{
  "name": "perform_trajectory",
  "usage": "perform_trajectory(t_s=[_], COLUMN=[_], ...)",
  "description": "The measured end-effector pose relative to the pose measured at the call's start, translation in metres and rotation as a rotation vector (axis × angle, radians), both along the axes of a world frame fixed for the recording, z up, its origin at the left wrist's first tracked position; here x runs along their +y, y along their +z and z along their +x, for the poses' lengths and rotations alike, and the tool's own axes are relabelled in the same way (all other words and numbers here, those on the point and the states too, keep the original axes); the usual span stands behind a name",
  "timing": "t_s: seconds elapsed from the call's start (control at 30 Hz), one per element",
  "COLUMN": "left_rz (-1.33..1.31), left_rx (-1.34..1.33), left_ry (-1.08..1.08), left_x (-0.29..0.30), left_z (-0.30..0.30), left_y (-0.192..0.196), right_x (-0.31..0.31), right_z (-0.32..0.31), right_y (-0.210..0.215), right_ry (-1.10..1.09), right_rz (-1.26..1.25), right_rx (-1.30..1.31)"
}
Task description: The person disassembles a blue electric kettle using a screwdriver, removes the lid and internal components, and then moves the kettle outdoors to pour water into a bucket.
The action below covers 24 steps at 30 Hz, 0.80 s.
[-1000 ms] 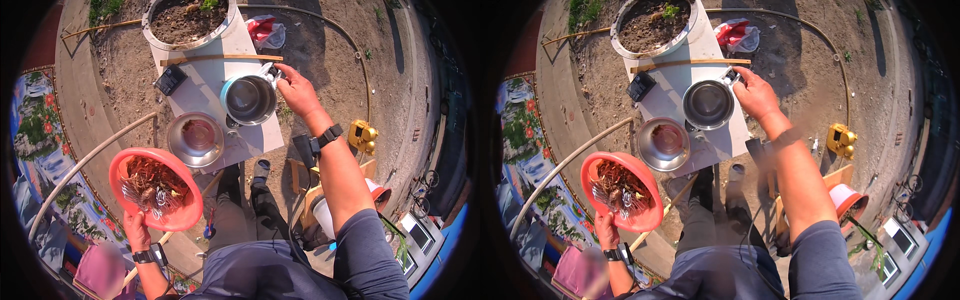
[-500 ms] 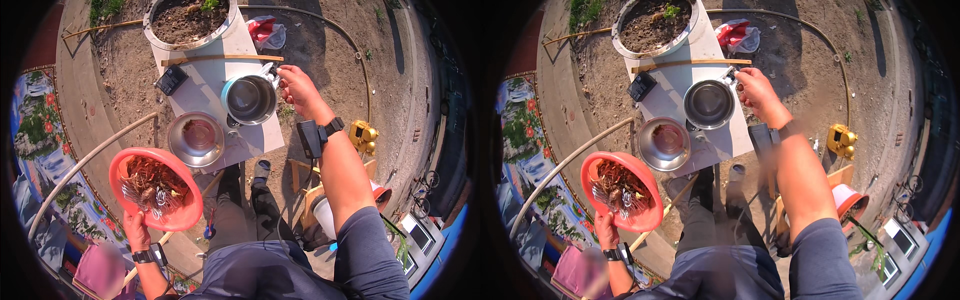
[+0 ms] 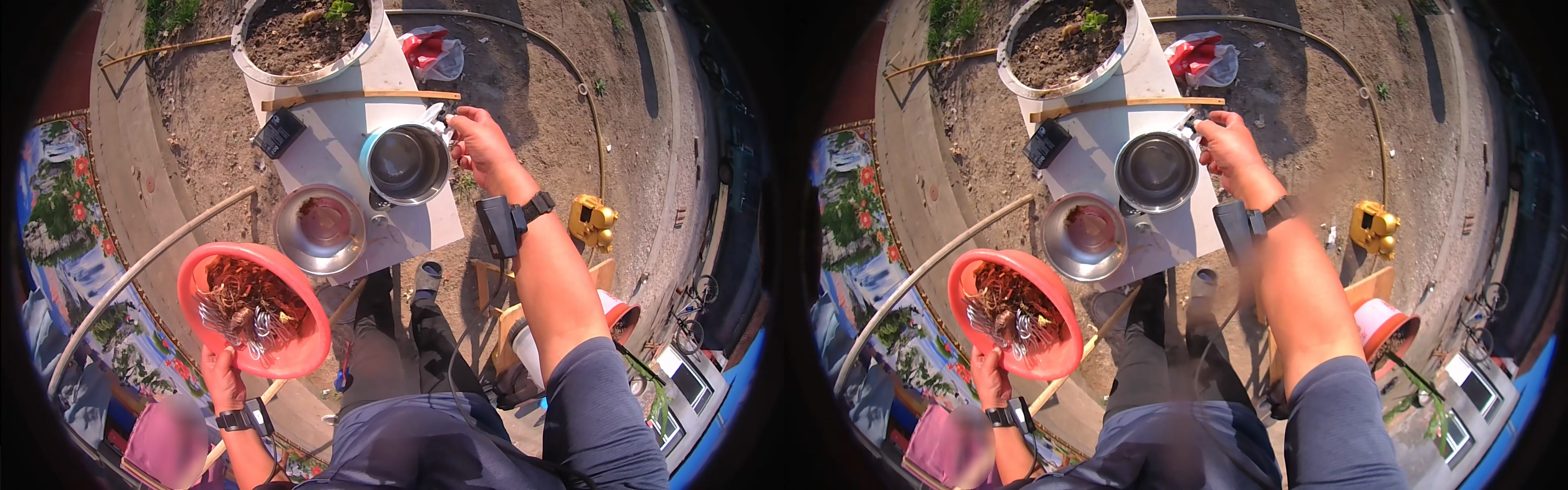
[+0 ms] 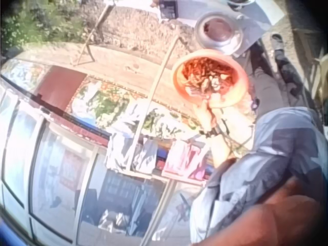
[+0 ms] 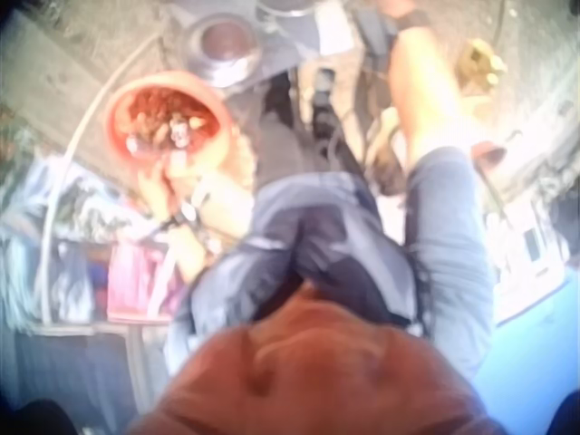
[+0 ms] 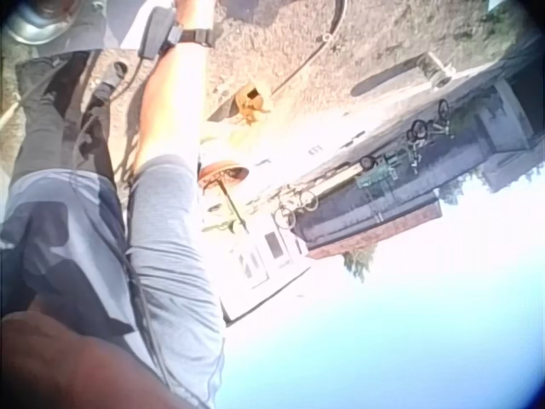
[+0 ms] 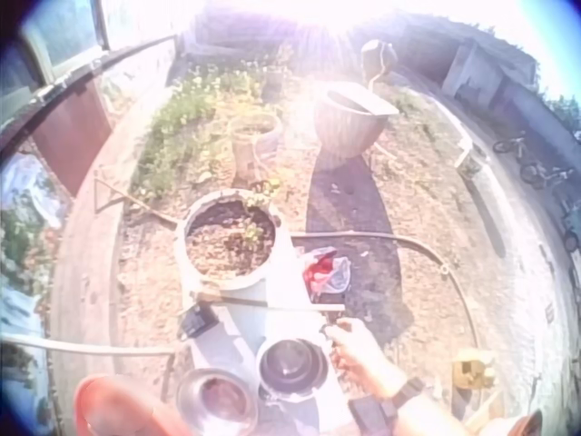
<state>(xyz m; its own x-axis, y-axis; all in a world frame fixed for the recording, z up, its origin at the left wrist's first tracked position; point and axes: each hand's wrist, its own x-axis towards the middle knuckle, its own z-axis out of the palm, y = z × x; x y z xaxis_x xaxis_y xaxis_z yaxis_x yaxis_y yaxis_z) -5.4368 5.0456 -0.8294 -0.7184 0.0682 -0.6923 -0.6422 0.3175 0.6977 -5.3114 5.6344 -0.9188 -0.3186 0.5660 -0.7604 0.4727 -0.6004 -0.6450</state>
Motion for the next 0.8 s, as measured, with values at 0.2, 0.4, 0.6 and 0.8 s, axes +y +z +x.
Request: perform_trajectory(t_s=[0.2, 0.4, 0.6, 0.8], left_rz=[0.011, 0.005, -0.009, -0.016], left_rx=[0.005, -0.002, -0.005, -0.005], left_ry=[-0.013, -0.017, -0.017, -0.021], left_x=[-0.006, -0.001, -0.003, -0.007], left_z=[-0.002, -0.002, -0.003, -0.002], left_y=[-0.002, 0.001, -0.001, -0.004], right_x=[0.006, 0.008, 0.006, -0.002], right_z=[0.010, 0.018, 0.028, 0.022], right_y=[0.001, -0.009, -0.024, -0.004], right_ry=[-0.021, 0.082, 0.291, 0.440], right_rz=[0.060, 0.294, 0.555, 0.625], right_rx=[0.013, 0.053, 0.042, -0.126])
